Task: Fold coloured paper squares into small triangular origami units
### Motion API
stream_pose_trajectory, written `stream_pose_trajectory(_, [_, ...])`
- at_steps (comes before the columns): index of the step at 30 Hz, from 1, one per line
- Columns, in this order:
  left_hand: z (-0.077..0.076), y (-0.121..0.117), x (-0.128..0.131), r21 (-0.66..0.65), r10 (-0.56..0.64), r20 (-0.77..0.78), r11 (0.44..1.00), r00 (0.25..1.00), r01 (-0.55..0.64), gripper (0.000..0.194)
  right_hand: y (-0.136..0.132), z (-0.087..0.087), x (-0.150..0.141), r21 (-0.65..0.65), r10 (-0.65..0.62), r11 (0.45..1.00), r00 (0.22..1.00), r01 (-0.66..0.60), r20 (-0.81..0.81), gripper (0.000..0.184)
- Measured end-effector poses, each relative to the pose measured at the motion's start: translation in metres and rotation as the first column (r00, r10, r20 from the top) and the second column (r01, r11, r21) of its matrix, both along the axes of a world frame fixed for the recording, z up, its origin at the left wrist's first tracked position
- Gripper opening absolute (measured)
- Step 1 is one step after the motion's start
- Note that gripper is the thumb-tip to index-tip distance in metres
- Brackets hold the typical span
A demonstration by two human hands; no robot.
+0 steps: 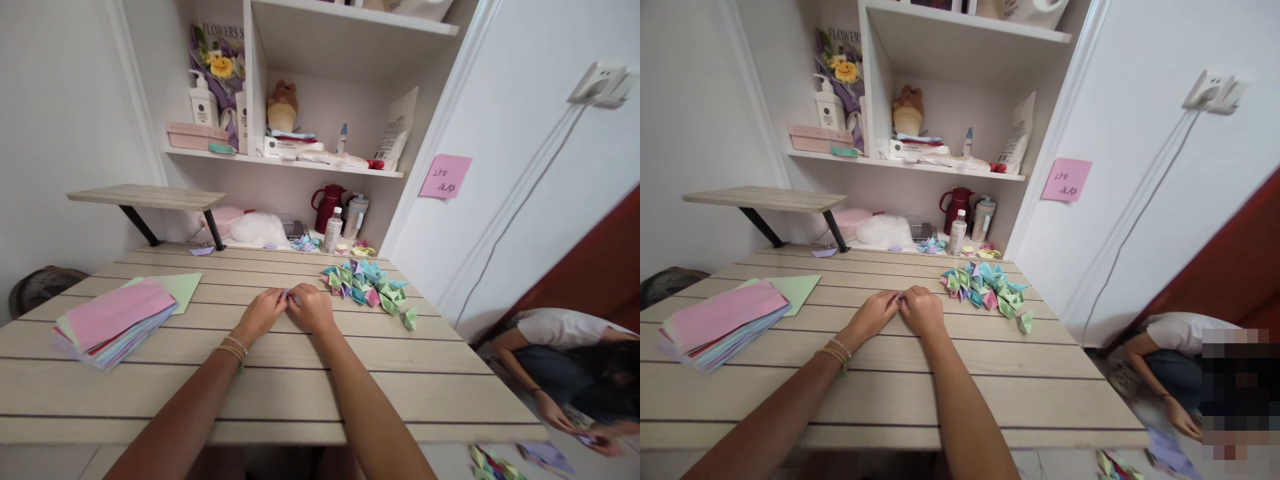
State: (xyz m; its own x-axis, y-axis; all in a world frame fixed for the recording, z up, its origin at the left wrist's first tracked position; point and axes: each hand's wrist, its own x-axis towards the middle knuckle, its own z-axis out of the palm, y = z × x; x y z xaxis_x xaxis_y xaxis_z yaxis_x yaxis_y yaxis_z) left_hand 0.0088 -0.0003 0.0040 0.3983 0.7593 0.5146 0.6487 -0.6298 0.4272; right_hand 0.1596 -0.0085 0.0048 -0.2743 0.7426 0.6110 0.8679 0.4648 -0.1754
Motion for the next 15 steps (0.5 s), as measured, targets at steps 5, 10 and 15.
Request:
stream_pose_trajectory(5, [0.0009,-0.0004,-0.0002,-0.027,-0.003,-0.009,1.000,1.000,0.003,0.025,-0.0016,0.0009,-0.0001,-0.016,-0.042,0.999,0.999,0.042,0.000,0.015])
stream_pose_trajectory(10, [-0.0007,0.0005,0.0000,-0.016,-0.041,0.005,0.999,0.999,0.041,0.026,-0.0034,0.0024,-0.0004,-0.045,-0.087,0.995,0.996,0.087,0.002,0.014])
stream_pose_trajectory(15, [-0.0018,0.0014,0.0012,0.002,-0.045,0.025,0.999,0.999,0.045,0.027,-0.0015,0.0016,0.0009,-0.054,-0.084,0.995,0.995,0.088,0.059,0.013])
